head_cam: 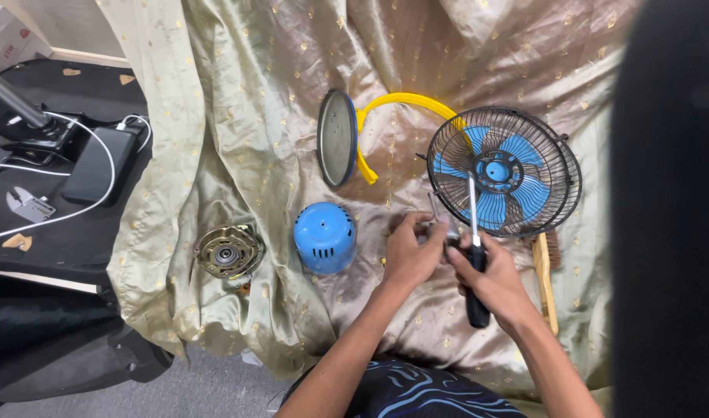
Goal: The person disassembles an electric fan motor using a screwdriver, removing screws and separating the motor housing into two halves. They then use a brush to clean the interior of one half.
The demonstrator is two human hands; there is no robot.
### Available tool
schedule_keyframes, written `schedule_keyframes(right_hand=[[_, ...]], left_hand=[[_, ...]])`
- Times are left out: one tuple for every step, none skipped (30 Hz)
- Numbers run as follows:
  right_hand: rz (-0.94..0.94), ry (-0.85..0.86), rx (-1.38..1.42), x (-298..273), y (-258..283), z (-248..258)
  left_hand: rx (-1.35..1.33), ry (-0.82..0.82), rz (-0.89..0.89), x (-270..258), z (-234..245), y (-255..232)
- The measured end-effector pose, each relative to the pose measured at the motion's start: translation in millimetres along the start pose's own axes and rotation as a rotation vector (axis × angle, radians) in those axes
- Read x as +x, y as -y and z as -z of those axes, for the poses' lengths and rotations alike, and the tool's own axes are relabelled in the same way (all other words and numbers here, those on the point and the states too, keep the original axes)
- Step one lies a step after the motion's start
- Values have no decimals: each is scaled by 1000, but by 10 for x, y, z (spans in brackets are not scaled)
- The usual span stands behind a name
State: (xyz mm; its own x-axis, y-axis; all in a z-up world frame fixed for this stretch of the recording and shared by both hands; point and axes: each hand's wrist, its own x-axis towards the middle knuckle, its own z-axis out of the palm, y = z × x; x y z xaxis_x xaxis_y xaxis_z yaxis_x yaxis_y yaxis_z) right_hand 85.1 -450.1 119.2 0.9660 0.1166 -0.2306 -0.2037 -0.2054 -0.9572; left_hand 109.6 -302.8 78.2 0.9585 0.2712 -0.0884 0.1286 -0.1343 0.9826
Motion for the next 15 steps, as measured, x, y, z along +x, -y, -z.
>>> schedule_keyframes(right_hand=[[34,14,-18,38,108,-113],[64,29,-39,65,198,-217],[95,45,-60,84,279,-319],[123,70,-61,109,362,-427],[150,95,-63,127,439,-535],[175,122,-65,138,510,-639],[184,146,-57,147,576,-736],[191,173,-46,148,623,-835],[197,200,-35,152,665,-938],[171,215,-47,156,704,-1043],[146,230,-59,163,740,-1154],[125,247,-72,181,780,-1270],[162,276,-73,206,814,-1391],[196,306,-74,233,826,-1519],[231,336,-75,247,822,-1638]], left_hand=[[-61,-31,0,36,32,-1],[-124,-62,3,47,55,4],[-161,-95,20,70,105,6],[-199,-135,35,127,207,-3],[-238,-176,51,172,317,-19],[-287,-209,24,187,419,-39],[-337,-243,-3,195,521,-64],[-383,-278,-29,190,638,-79],[-355,-326,-36,184,763,-95],[-328,-373,-40,173,888,-113],[-301,-419,-44,166,1012,-133],[-282,-487,-43,176,1136,-159],[-264,-555,-42,186,1254,-172],[-244,-623,-38,188,1370,-151],[-243,-658,2,189,1484,-110]])
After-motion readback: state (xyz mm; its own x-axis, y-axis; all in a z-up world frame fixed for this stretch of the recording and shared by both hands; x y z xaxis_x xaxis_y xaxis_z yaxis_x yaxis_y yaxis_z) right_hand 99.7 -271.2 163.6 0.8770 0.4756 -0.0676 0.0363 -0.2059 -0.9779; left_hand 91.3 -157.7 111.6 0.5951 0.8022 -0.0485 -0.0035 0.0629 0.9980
